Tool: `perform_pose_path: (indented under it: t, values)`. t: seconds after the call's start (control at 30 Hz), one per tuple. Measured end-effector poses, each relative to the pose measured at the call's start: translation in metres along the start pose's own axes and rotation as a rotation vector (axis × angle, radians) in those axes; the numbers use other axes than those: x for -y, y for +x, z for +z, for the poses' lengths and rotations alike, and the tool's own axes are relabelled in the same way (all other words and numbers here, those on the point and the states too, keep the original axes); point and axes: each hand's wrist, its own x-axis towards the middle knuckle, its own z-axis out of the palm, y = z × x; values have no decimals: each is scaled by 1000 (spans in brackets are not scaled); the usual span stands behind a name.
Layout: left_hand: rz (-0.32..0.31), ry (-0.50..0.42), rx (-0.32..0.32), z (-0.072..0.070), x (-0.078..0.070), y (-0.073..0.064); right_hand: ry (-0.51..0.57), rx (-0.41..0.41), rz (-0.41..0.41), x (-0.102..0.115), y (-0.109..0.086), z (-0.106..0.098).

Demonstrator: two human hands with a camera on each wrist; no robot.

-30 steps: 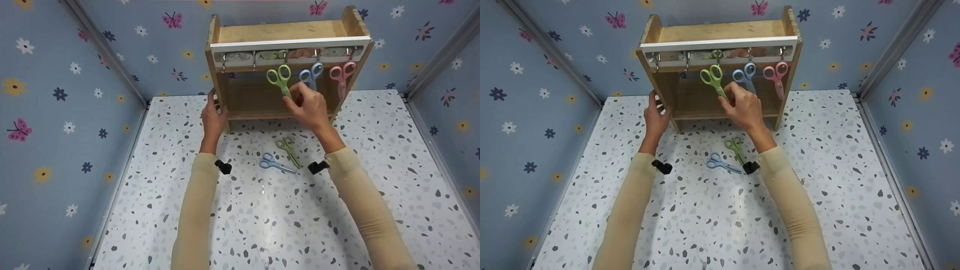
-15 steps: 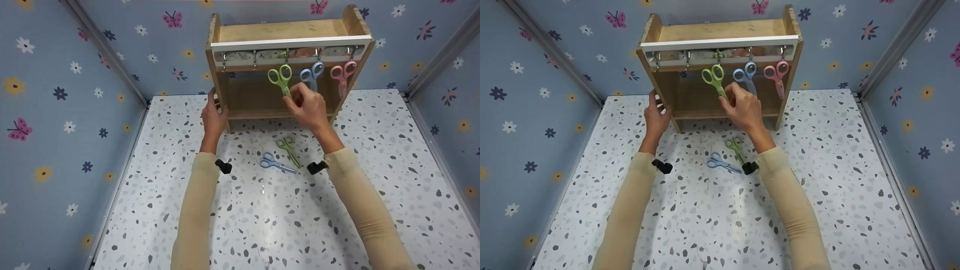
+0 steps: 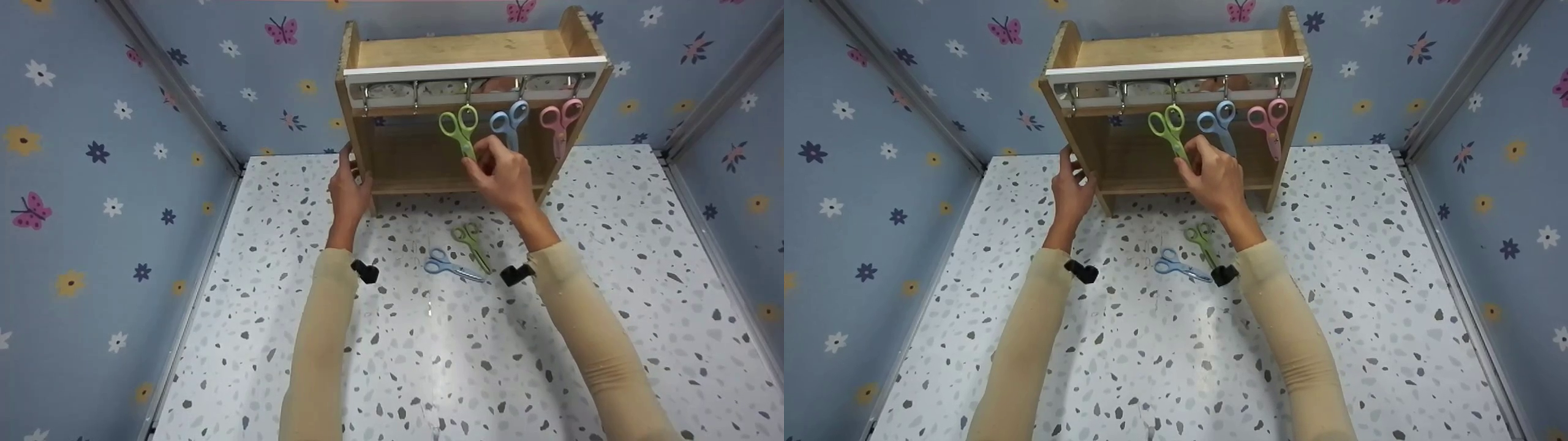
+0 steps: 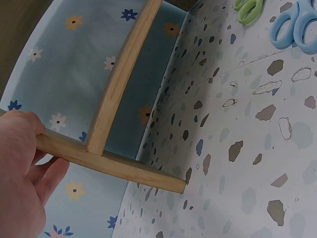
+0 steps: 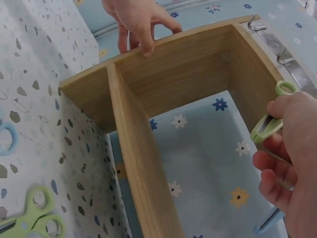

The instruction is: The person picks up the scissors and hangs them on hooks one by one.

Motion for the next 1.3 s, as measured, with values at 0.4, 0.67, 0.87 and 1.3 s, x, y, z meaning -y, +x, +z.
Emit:
perform_pose_path:
  t: [0.4, 0.67, 0.87, 1.3]
  values:
    - [10, 1, -6, 0, 0, 1, -18, 20, 62, -2, -3, 3]
    - [-7, 7, 2, -1, -1, 0, -28, 12, 69, -4, -6, 7]
    - [4, 6, 0, -1, -2, -1, -21, -11, 82, -4, -8, 10]
    - [-10, -9, 4, 0, -1, 1, -6, -3, 105, -6, -13, 16]
